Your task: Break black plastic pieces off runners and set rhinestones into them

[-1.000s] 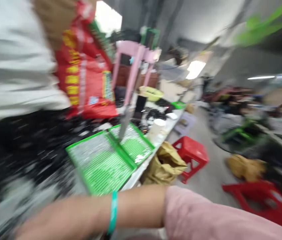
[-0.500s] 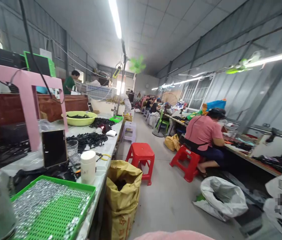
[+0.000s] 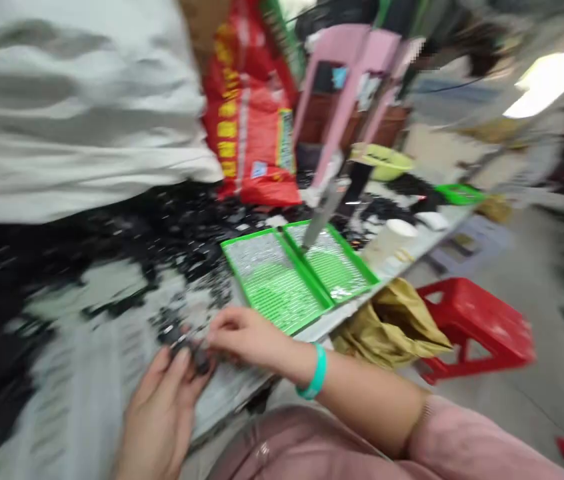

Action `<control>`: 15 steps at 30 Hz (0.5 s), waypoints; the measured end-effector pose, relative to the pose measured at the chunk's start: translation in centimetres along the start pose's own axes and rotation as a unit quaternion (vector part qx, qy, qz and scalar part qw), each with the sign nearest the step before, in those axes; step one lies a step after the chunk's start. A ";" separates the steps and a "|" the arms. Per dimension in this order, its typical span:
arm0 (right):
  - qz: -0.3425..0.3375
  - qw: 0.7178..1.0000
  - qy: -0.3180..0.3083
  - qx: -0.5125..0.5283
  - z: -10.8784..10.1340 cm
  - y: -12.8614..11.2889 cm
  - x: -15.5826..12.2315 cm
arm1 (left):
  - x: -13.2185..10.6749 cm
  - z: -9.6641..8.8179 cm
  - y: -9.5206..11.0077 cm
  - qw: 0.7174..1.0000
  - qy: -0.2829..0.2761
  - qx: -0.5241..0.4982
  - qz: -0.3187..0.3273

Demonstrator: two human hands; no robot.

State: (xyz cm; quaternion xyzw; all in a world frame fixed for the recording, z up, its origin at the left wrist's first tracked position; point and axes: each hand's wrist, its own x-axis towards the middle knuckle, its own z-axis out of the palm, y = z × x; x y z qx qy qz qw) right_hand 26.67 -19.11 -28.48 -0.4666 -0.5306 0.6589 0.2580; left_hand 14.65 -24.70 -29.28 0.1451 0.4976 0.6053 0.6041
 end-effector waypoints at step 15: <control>0.072 0.996 -0.020 0.040 1.6 -1.3 0.5 | 0.0 -1.5 -0.2 0.997 0.058 -0.045 -0.023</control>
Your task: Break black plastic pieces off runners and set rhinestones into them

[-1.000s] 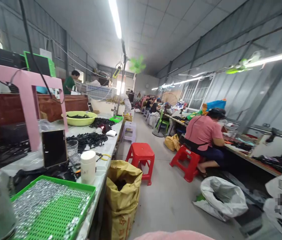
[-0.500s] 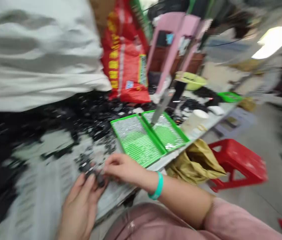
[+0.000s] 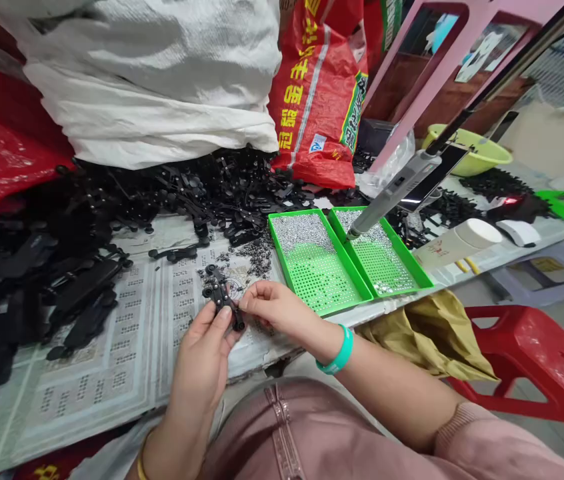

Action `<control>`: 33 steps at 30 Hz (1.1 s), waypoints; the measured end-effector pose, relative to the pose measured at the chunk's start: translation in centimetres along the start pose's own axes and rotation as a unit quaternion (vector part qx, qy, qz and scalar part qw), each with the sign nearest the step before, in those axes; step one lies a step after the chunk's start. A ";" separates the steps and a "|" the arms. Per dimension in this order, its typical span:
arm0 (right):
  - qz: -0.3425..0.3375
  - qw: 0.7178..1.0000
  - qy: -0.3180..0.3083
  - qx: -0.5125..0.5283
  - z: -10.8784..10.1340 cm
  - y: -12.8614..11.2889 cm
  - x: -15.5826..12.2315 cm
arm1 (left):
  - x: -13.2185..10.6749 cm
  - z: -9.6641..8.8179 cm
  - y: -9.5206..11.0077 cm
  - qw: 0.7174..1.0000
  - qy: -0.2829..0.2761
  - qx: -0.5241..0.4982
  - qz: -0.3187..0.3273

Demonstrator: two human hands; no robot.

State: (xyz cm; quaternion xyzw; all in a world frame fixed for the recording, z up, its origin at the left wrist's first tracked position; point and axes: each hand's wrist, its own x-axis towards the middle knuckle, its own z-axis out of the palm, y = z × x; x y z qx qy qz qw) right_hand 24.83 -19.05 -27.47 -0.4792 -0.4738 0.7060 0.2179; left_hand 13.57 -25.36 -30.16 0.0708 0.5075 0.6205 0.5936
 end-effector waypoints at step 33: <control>-0.111 0.992 0.018 0.052 0.0 3.0 0.5 | -0.1 0.4 0.0 1.000 -0.012 0.006 0.006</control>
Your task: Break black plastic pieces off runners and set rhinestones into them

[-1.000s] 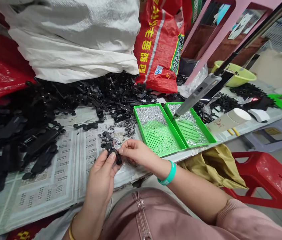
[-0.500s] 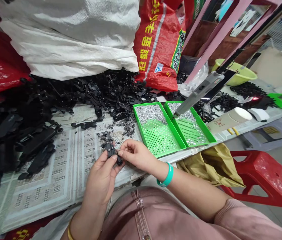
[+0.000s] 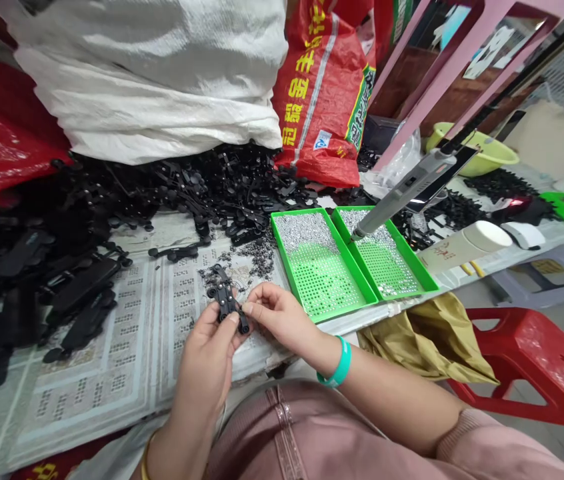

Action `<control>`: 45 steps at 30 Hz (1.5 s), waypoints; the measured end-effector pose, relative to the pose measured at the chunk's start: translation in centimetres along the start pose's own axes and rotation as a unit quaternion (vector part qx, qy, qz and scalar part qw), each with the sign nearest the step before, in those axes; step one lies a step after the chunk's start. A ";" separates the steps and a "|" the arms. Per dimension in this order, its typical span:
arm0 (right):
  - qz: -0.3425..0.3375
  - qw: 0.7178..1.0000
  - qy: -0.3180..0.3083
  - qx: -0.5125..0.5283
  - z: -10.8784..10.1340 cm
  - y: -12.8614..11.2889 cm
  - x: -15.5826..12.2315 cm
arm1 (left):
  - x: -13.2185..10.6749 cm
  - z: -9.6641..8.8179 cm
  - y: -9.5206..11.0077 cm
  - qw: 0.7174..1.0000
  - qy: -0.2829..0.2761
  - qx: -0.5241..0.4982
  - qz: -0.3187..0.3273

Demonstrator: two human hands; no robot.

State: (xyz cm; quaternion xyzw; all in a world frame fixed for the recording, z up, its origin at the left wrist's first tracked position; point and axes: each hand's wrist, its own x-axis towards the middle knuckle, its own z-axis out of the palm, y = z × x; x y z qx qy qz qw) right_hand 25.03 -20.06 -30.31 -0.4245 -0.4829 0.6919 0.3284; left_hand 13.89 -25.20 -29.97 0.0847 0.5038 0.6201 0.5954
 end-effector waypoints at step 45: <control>0.048 0.998 0.022 0.019 -0.7 -1.6 0.8 | 16.3 -7.3 21.1 0.647 0.235 0.646 0.329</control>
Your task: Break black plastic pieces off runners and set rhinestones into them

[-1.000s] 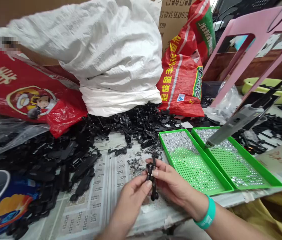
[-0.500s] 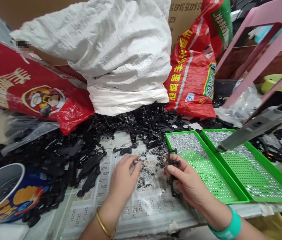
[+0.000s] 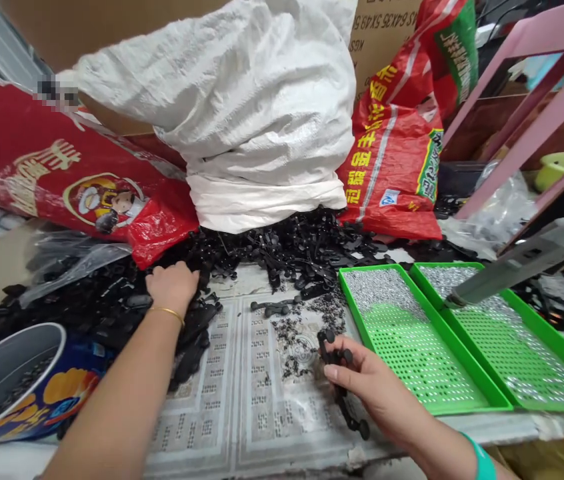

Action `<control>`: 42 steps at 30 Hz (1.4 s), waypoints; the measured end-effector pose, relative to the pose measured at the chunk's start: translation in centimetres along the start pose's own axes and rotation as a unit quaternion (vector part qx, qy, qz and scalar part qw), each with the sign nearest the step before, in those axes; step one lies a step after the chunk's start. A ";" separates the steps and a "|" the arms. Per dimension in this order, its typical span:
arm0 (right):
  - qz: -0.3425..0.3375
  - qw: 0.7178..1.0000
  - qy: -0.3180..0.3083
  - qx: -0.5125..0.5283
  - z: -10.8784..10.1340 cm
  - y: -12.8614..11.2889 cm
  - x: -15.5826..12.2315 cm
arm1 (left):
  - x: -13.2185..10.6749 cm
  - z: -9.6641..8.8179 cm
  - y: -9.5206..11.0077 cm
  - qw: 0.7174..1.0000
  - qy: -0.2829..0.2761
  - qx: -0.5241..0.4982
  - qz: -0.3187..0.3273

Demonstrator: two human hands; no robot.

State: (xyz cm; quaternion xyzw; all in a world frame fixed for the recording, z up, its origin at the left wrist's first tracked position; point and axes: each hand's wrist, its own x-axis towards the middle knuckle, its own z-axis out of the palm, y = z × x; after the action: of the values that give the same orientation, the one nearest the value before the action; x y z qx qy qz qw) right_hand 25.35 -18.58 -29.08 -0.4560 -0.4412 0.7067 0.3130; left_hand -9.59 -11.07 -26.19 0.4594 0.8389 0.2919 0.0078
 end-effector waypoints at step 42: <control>-0.019 0.955 -0.095 -0.281 0.4 0.5 -1.0 | -22.6 0.8 7.0 0.802 -0.386 -0.416 -0.185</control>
State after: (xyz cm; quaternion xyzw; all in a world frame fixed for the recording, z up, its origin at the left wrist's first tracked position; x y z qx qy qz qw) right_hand 25.35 -19.80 -29.10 -0.4477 -0.6584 0.5881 0.1422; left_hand 9.05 -25.29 -29.14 0.3225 0.6332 0.4043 0.5758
